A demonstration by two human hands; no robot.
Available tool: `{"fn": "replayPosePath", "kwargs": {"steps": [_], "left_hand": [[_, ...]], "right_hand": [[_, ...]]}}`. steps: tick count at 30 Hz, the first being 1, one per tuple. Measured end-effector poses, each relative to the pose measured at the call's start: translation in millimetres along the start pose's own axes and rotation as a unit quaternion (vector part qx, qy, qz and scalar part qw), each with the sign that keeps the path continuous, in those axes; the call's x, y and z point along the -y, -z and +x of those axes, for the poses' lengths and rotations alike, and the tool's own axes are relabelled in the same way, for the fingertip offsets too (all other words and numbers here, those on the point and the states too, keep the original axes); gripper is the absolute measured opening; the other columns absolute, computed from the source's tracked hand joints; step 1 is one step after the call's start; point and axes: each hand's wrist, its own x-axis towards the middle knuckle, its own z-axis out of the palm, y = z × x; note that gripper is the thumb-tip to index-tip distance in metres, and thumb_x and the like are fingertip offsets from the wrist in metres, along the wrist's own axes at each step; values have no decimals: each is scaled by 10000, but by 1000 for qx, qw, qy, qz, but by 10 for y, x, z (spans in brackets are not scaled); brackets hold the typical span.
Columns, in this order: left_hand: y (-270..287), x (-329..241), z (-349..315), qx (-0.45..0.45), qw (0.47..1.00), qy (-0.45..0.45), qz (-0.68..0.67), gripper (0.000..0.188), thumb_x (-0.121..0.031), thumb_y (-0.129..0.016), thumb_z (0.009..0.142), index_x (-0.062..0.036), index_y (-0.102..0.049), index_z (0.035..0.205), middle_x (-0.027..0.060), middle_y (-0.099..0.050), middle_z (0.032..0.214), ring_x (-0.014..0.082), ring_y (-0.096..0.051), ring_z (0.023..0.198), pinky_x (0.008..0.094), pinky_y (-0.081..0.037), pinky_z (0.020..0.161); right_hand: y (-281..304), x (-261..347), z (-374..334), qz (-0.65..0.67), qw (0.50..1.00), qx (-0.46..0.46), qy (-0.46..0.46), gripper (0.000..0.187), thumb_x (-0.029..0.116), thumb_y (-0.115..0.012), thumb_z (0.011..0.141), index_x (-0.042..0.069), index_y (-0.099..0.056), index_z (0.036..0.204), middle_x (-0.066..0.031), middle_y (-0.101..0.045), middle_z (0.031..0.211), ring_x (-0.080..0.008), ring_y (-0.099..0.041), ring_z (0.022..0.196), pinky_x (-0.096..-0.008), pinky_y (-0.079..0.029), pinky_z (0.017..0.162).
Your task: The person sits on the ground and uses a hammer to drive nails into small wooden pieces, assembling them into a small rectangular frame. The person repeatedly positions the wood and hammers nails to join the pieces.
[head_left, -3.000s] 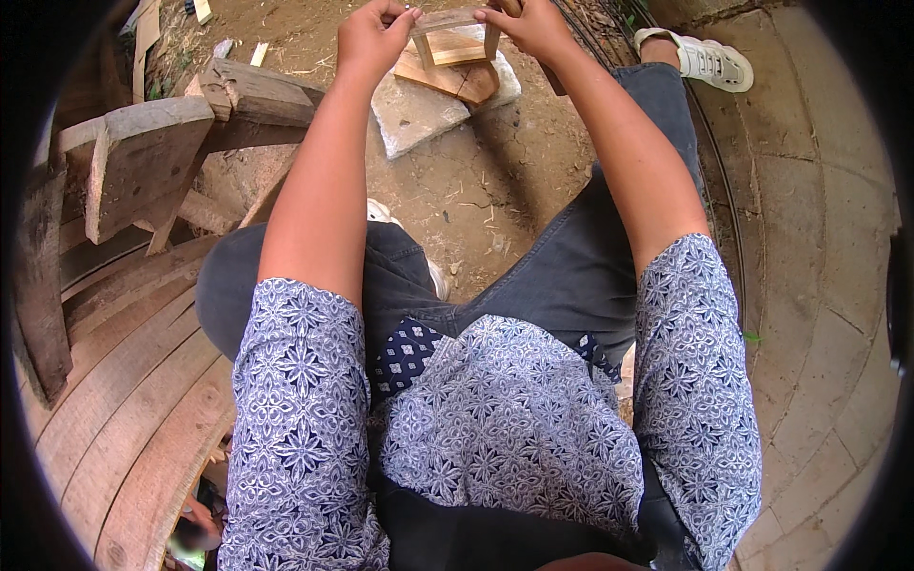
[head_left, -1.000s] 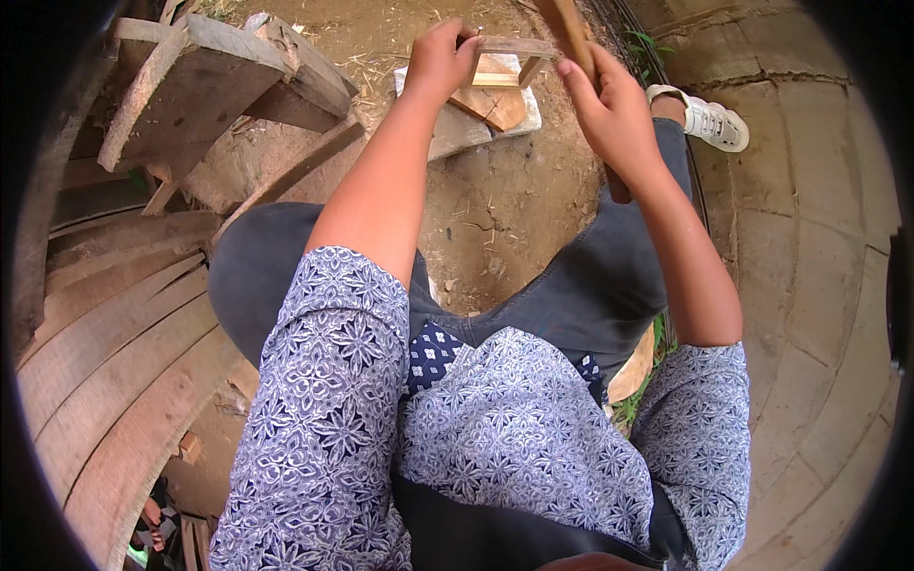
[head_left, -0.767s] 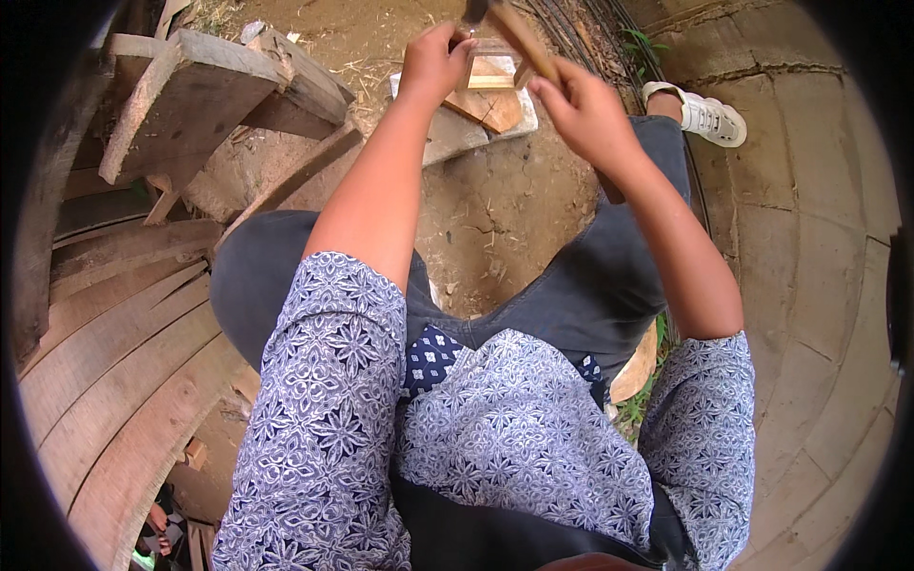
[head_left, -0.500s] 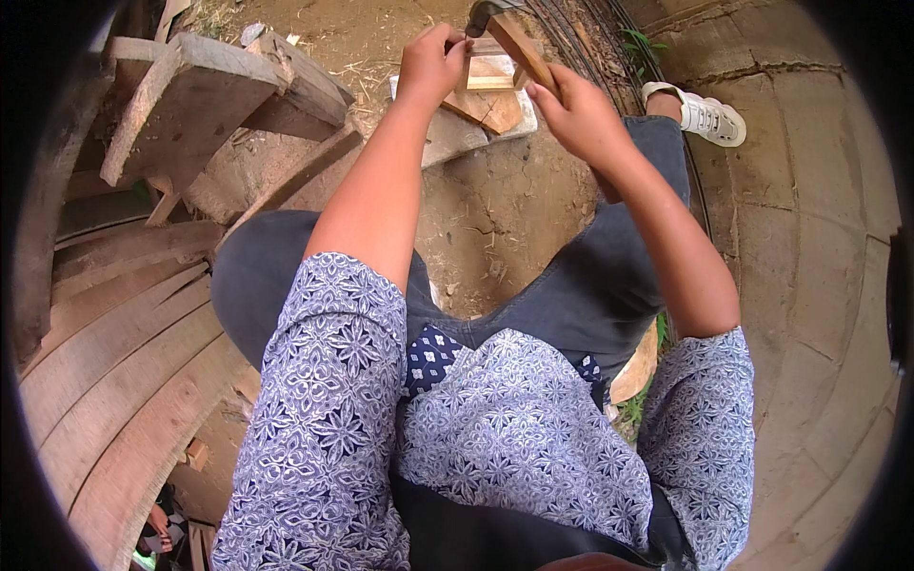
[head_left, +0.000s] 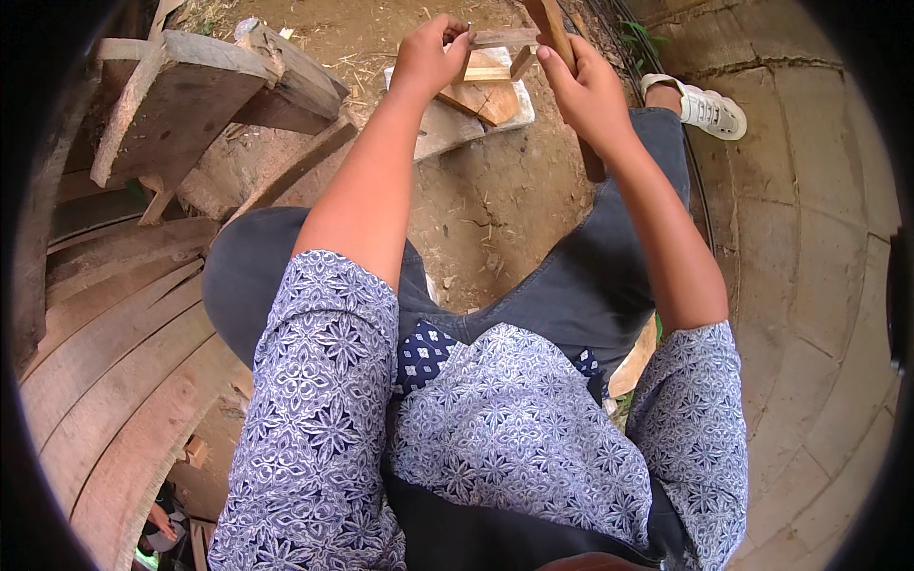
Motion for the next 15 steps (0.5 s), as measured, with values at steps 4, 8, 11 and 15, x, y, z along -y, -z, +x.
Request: {"fn": "replayPosePath", "kwargs": {"steps": [4,8,11,15], "left_hand": [[-44,-13,-61,-2,998,-16,61,392,-337,-808,839,-66,-713,1105,114,-730,1007,250,-709,945,363,-561,841],[-28,45,-88,10,999,2,51,471,-345,-854,793,-89,-715,1163,102,-735,986,221,-719,896,340,-570,834],[-87,152,-52,18,999,36,-17,480,-324,-875,774,-116,-719,1177,78,-740,942,183,-714,861,318,-570,812],[-38,97,-104,18,998,66,-8,464,-303,-885,765,-151,-728,1174,29,-733,872,124,-688,797,287,-556,765]], "right_hand": [[-154,-280,251,72,997,-18,-33,306,343,-628,991,38,-619,1004,-5,-540,648,-94,-506,532,-288,-417,493],[-205,-400,375,151,988,4,-39,291,336,-635,999,45,-619,1003,35,-508,633,-55,-481,496,-259,-398,449],[-197,-592,515,109,994,-15,-12,296,332,-644,994,40,-637,1043,28,-529,638,-60,-493,494,-257,-402,449],[-262,-546,545,24,998,-55,-5,310,340,-632,1002,47,-644,1102,24,-555,665,-56,-494,490,-248,-392,432]]}}
